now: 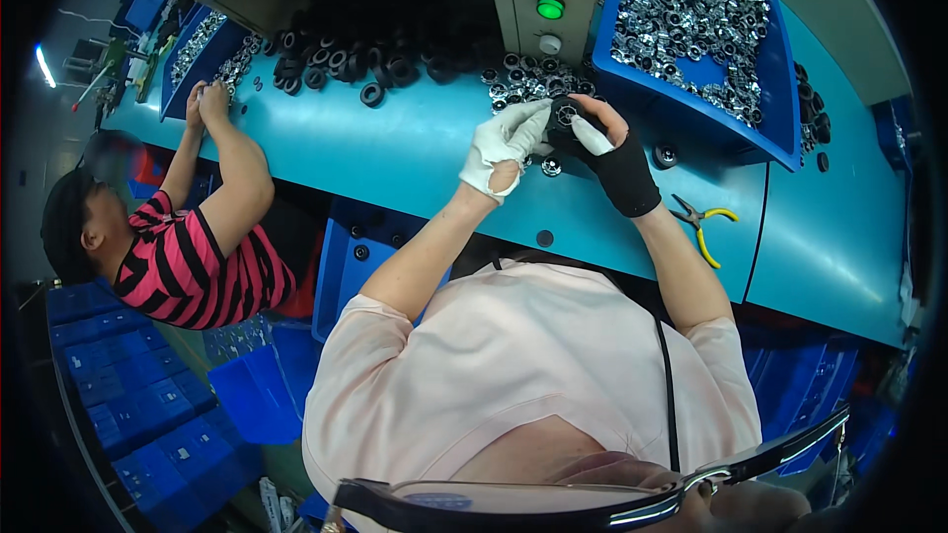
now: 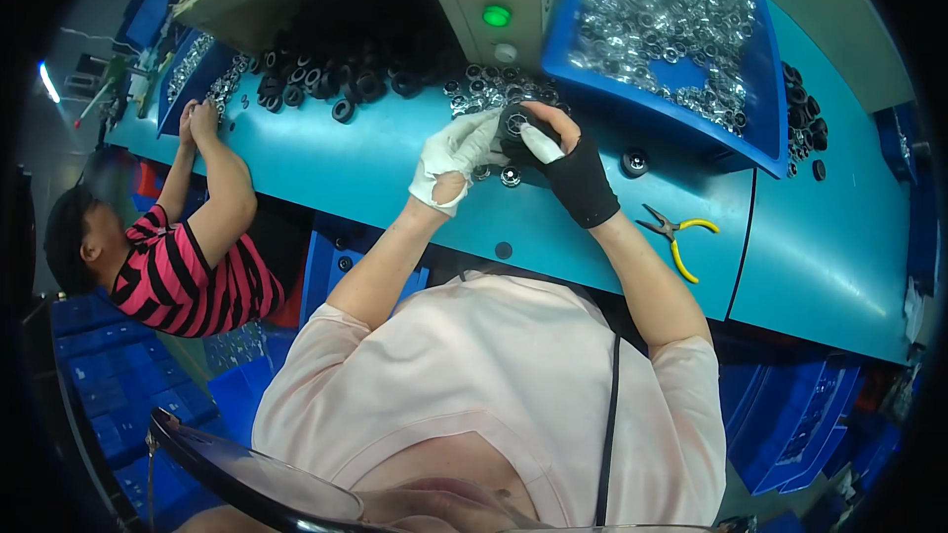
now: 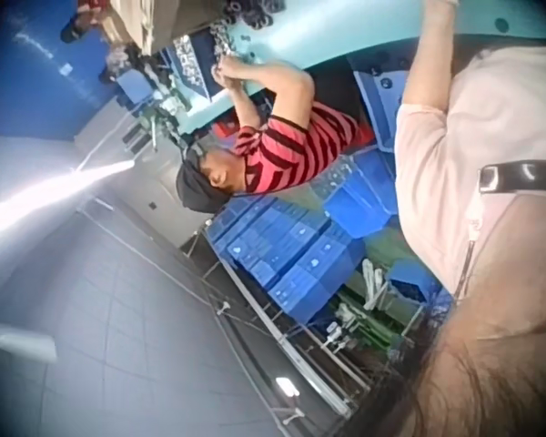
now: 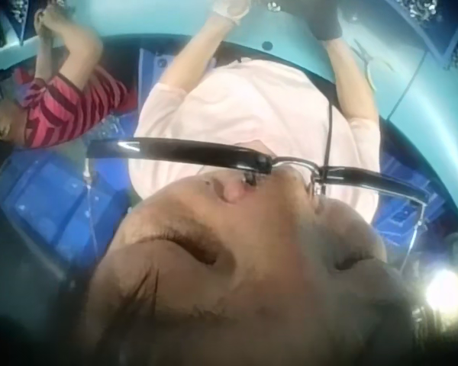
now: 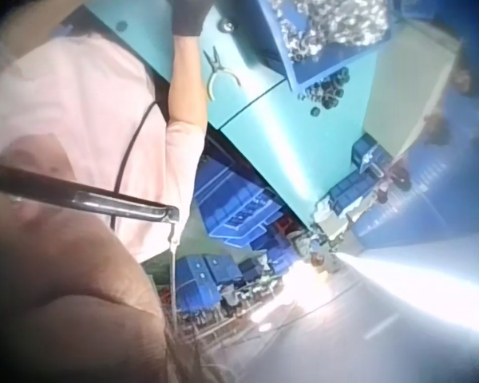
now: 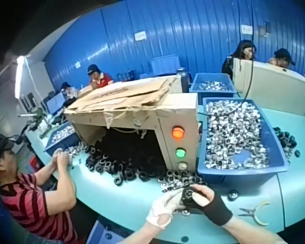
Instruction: Assembling metal parts into black rubber rings at a factory workstation.
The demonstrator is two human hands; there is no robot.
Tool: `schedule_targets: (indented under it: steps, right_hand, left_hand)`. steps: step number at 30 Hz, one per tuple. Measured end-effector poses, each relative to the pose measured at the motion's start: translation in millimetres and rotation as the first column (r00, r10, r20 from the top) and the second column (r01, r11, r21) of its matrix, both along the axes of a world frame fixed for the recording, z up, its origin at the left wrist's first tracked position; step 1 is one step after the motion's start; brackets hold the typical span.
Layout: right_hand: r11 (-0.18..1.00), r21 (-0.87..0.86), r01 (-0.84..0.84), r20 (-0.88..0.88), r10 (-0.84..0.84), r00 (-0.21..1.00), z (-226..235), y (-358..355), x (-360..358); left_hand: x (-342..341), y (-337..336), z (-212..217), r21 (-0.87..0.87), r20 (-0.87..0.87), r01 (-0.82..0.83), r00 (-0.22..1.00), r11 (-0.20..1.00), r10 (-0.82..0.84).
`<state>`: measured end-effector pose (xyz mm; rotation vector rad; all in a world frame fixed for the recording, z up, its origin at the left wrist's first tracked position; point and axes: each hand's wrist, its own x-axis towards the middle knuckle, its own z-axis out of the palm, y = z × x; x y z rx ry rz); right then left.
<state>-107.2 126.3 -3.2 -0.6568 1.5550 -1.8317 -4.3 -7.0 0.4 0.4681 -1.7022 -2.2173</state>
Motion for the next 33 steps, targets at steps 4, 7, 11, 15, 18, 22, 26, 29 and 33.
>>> schedule_targets:
  steps: [4, 7, 11, 15, 18, 22, 26, 29, 33]
  right_hand:
    - [0.999, -0.002, 0.054, -0.113, -0.054, 0.992, -5.2, -0.2, 2.7]
    - [0.995, 0.028, 0.092, -0.122, -0.088, 0.989, -5.3, 1.0, 4.1]
    - [0.983, 0.004, 0.182, -0.453, -0.160, 0.877, -11.7, 3.9, 0.8]
    - [0.972, -0.022, 0.234, -0.676, -0.187, 0.713, -11.3, 2.2, 1.5]
    - [0.980, 0.027, 0.197, -0.602, -0.142, 0.786, -12.4, -1.6, -1.5]
    - [1.000, 0.008, 0.018, -0.322, -0.015, 0.947, -10.0, -3.4, -5.6]
    - [0.999, 0.008, -0.050, -0.157, 0.050, 0.986, -10.3, -4.5, -1.3]
    - [0.998, -0.019, -0.057, -0.202, 0.052, 0.978, -11.0, -5.1, 6.2]
    - [0.988, 0.010, 0.152, -0.719, -0.098, 0.688, 0.1, -4.8, 20.5]
  left_hand:
    - [-1.4, 2.4, -1.6, -0.051, -0.007, 0.028, 1.000, 0.998, -0.028]
    - [-1.2, 7.5, -1.5, -0.034, 0.014, 0.050, 0.999, 0.998, -0.050]
    - [0.0, 17.9, -0.5, -0.033, 0.001, 0.069, 0.998, 0.997, -0.069]
    - [1.5, 25.5, -0.7, 0.013, -0.050, 0.040, 0.998, 0.999, -0.039]
    - [-5.3, 19.1, -6.6, 0.085, -0.104, 0.051, 0.994, 0.995, -0.042]
    - [-9.1, 2.2, 1.6, 0.096, -0.006, 0.020, 1.000, 0.995, -0.019]
    - [-9.2, -3.4, 3.8, 0.062, 0.020, -0.022, 1.000, 0.998, 0.021]
    - [-10.3, 0.5, 5.2, -0.041, 0.021, -0.057, 0.998, 0.998, 0.058]
    - [-7.3, 4.7, 3.3, -0.120, 0.040, -0.060, 0.997, 0.991, 0.065]
